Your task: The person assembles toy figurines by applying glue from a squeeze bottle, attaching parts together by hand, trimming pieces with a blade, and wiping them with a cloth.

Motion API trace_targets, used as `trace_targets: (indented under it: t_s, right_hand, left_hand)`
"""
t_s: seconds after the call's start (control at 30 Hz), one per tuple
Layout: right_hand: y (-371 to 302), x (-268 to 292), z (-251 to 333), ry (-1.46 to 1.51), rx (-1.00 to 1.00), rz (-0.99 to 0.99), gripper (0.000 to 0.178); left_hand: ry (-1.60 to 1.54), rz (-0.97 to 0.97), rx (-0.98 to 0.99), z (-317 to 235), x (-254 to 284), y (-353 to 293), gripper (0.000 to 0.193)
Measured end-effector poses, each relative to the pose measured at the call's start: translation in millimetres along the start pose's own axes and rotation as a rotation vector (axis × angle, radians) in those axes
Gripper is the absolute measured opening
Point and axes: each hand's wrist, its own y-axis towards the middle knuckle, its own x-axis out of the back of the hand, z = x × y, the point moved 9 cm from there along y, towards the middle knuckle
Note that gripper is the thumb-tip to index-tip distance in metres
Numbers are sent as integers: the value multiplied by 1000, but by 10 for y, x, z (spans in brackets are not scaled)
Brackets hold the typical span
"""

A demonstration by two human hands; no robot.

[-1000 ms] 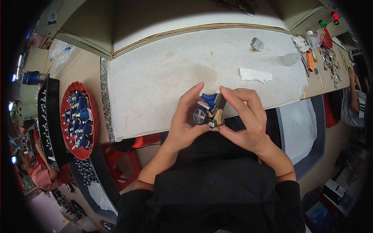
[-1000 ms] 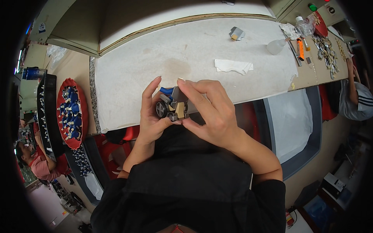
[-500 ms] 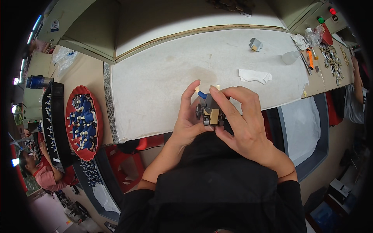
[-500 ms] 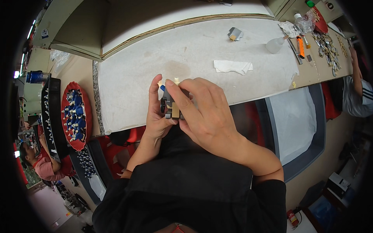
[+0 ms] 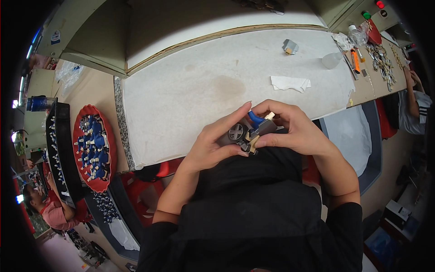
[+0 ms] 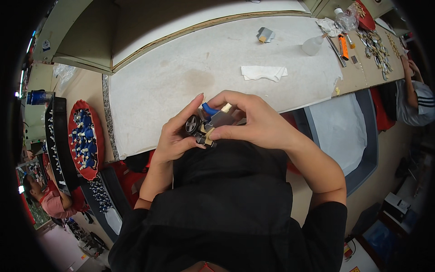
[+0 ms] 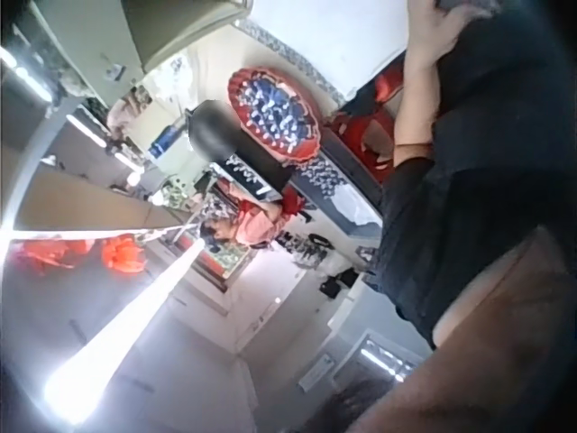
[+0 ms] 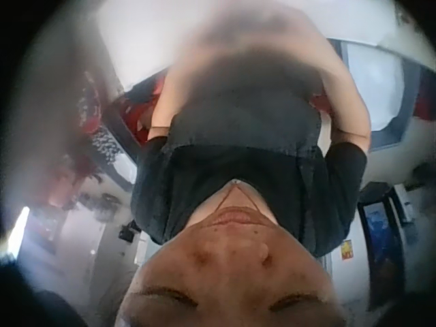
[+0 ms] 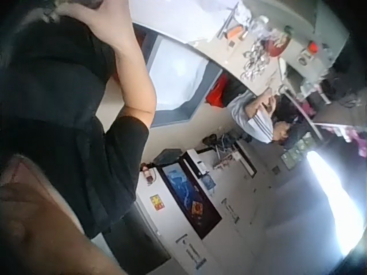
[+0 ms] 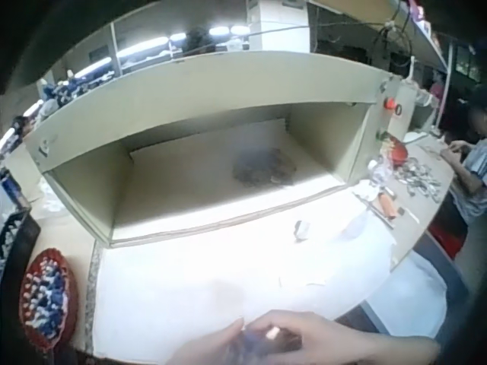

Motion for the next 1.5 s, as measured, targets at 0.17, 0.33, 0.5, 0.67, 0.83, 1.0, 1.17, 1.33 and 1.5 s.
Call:
trace_targets:
  t_s: [0.17, 0.33, 0.5, 0.67, 0.83, 1.0, 1.17, 1.33, 1.5]
  right_hand:
    - [-48, 15, 0, -33, 14, -76, 34]
    - [-259, -6, -48, 7, 1, -64, 31]
    - [-655, -194, -36, 35, 12, -104, 31]
    - [-1151, -180, -304, 232, -5, -284, 31]
    - [-1957, 846, -894, 316, 2, -919, 21]
    - [-2572, 2194, -2006, 94, -204, -1433, 40]
    - [-2017, 3029, -2186, -552, -560, -1519, 30]
    - [-1323, 3371, -2591, -779, -619, -1512, 28]
    - [-1526, 3101, -2435, -478, -347, -1501, 27]
  left_hand:
    - [113, 70, 40, -52, -32, 0, 76]
    - [147, 177, 0, -174, -219, 30, 75]
    - [147, 384, 11, -322, -530, -124, 73]
    - [-26, 390, 154, -237, -903, -219, 79]
    - [146, 284, 95, -91, -769, -48, 80]
    - [451, -79, -68, 17, -254, 207, 46]
    - [483, -240, -28, 119, -102, 213, 37]
    - [607, -308, 20, 143, 35, 75, 29]
    - [624, -293, 56, 146, -18, 128, 27]
